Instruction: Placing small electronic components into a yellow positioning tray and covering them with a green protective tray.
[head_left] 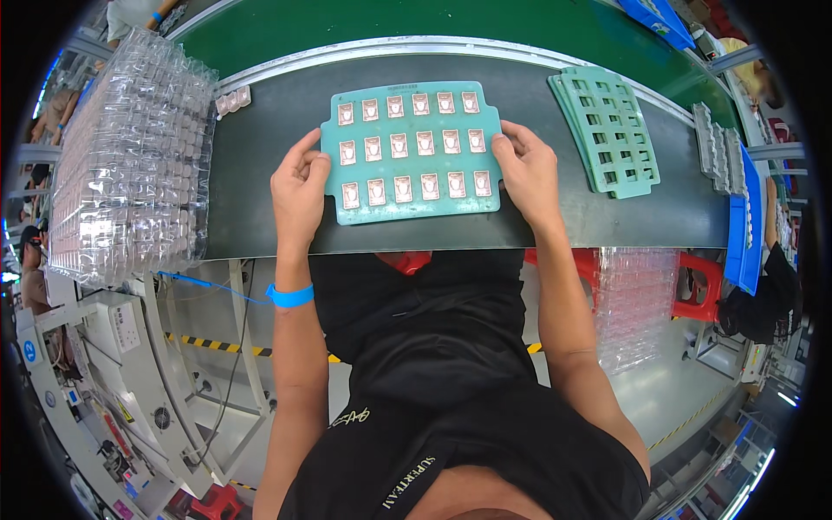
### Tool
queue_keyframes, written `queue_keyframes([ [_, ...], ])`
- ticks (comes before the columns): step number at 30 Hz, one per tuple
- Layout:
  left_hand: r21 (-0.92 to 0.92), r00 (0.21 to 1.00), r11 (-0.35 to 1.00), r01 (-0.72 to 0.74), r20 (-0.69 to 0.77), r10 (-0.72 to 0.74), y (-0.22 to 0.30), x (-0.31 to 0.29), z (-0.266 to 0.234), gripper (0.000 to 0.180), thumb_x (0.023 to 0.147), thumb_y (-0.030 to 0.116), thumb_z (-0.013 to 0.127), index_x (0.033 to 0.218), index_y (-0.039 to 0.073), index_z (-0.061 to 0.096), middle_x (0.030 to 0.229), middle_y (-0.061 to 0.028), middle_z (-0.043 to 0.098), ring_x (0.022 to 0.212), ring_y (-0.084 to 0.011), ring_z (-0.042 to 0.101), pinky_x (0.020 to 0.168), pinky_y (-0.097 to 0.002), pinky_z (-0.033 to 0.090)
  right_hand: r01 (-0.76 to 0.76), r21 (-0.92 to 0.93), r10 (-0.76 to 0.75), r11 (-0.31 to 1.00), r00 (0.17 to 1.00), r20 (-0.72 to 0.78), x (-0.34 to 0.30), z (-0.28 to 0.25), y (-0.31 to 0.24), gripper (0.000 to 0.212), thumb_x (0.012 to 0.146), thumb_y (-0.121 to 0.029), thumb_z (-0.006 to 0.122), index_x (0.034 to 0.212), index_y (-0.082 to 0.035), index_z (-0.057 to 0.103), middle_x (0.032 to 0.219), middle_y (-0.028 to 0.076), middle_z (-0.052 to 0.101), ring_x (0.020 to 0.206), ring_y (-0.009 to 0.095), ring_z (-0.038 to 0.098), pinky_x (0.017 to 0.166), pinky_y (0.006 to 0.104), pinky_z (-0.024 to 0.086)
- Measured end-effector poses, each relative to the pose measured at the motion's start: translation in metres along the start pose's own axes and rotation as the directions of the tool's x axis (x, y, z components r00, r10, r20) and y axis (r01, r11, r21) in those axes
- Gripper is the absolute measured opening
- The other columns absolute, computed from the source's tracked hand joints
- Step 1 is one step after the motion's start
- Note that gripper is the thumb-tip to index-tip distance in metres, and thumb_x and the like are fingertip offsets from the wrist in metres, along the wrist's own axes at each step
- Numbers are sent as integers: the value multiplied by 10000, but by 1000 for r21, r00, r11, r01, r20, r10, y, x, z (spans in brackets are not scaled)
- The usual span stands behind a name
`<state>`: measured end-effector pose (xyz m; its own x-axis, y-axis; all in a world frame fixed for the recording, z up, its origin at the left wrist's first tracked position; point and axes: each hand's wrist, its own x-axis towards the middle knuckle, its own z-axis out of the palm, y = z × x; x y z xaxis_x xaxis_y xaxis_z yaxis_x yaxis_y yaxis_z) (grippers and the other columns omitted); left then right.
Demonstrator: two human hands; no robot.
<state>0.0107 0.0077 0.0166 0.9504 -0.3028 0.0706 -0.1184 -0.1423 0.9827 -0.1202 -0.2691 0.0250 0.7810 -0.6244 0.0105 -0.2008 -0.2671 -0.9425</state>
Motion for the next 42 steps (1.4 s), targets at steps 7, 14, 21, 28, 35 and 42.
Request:
queue_keyframes([
  [7, 11, 1000, 1000, -6, -13, 6, -4, 3, -1, 431, 966, 62, 634, 1368, -87, 586, 960, -59, 694, 874, -91, 633, 816, -244, 514, -217, 35, 201, 976, 946, 255, 21, -11, -17, 393, 988, -283, 610, 1149, 65, 695, 807, 37, 684, 618, 83, 582, 497, 256, 474],
  [14, 10, 998, 1000, -11, -57, 11, -6, -1, 1, 427, 939, 65, 649, 1337, -84, 612, 912, -40, 702, 825, -68, 625, 768, -239, 515, -319, 201, 229, 926, 900, 370, 22, -17, -29, 323, 991, -309, 641, 935, 7, 677, 713, 10, 604, 575, 75, 503, 467, 260, 382],
  [21, 47, 996, 998, -38, -81, 42, -9, -1, 3, 428, 930, 104, 651, 1314, -84, 626, 903, -90, 736, 811, -99, 680, 756, -274, 553, -208, 291, 80, 934, 914, 397, 23, -14, -22, 220, 1019, -203, 622, 1089, 5, 608, 972, 41, 644, 913, 79, 567, 847, 262, 450],
  [28, 39, 997, 999, -10, -76, 13, 0, 0, 5, 425, 916, 94, 654, 1304, -79, 633, 888, -106, 742, 783, -114, 697, 739, -278, 564, -408, 459, 186, 789, 871, 455, 14, -17, -22, 281, 1030, -209, 609, 1225, -20, 540, 1146, 95, 657, 1005, 159, 655, 873, 346, 541],
  [35, 3, 998, 1000, 6, -65, -6, 1, -1, 1, 421, 915, 86, 655, 1305, -72, 636, 898, -108, 745, 785, -110, 694, 735, -276, 565, -460, 483, 245, 745, 862, 444, 6, -10, -17, 301, 1017, -175, 617, 1262, -34, 514, 1171, 118, 657, 1025, 185, 673, 893, 378, 565],
  [42, -15, 988, 998, -60, -145, 58, -4, -3, 1, 407, 949, 48, 632, 1341, -55, 593, 1187, -152, 649, 896, -161, 699, 730, -283, 575, -377, 545, 215, 749, 916, 339, 10, -6, -27, 300, 990, -142, 639, 1238, -2, 546, 1143, 109, 665, 1031, 177, 666, 926, 352, 560],
])
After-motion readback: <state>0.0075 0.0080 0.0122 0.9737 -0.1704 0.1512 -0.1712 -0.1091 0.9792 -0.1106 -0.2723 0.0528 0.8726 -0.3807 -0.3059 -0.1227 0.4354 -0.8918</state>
